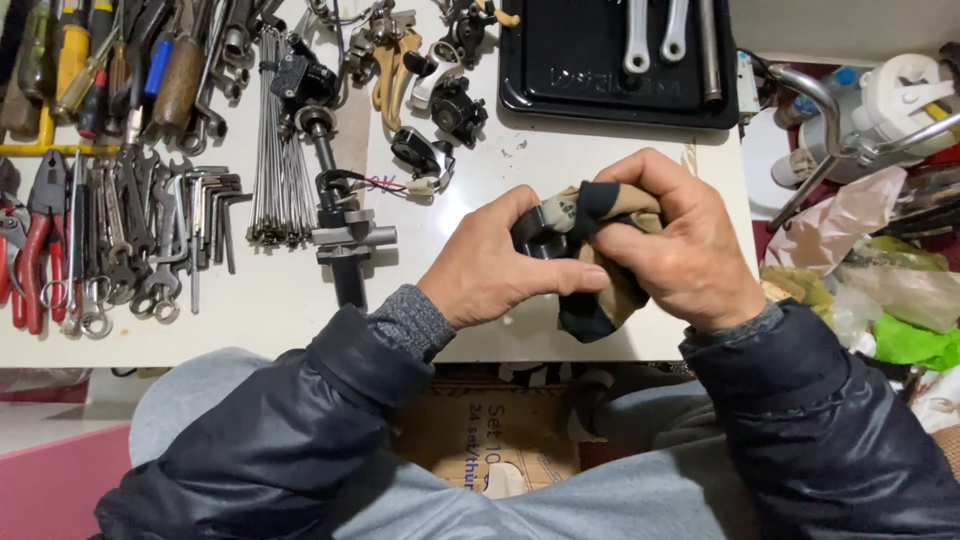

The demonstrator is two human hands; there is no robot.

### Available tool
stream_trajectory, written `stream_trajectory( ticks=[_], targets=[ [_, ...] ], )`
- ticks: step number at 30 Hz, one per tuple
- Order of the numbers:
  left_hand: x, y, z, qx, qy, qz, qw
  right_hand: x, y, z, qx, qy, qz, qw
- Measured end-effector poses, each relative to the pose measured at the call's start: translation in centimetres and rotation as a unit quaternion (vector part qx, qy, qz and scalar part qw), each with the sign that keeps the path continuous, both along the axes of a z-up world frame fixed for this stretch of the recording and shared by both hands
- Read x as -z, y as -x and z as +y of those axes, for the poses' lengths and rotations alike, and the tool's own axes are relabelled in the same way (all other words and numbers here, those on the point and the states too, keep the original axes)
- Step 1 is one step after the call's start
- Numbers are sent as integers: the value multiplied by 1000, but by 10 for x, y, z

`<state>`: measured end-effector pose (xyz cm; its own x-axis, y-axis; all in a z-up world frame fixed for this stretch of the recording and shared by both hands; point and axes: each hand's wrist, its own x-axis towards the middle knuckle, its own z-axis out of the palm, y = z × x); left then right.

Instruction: Cleaning a bicycle derailleur component with a cloth on a workbench.

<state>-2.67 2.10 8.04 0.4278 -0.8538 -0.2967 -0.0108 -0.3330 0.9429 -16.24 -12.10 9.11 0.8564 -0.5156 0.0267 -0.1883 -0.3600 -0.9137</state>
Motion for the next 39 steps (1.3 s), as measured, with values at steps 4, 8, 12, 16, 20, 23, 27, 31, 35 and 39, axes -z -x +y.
stream_trajectory(
  ticks=[4,8,12,16,20,23,27,31,35,39],
  targets=[
    [0,-6,0,-2,14,23,1000,-10,-1,5,23,81,35,996],
    [18,-16,-3,24,79,202,976,-10,4,-1,-9,180,32,983],
    [21,-14,-7,16,79,212,974,3,10,-8,-19,240,45,969],
    [17,-5,-10,-30,118,203,972,2,2,2,83,221,32,971],
    [15,-9,-7,-63,124,235,962,4,0,-16,90,83,-141,983],
    [15,-16,-5,-58,105,253,960,4,8,-32,73,-44,-133,987],
    [20,-16,-7,-7,133,208,969,-4,3,-15,-5,-11,-33,999],
    [5,-14,-2,14,90,146,985,-16,-6,-4,-14,-22,77,997],
    [7,-9,-3,4,40,86,996,-2,-5,-7,-41,176,124,976],
    [17,0,-8,-48,100,224,968,8,-2,-14,-24,361,39,931]
  ],
)
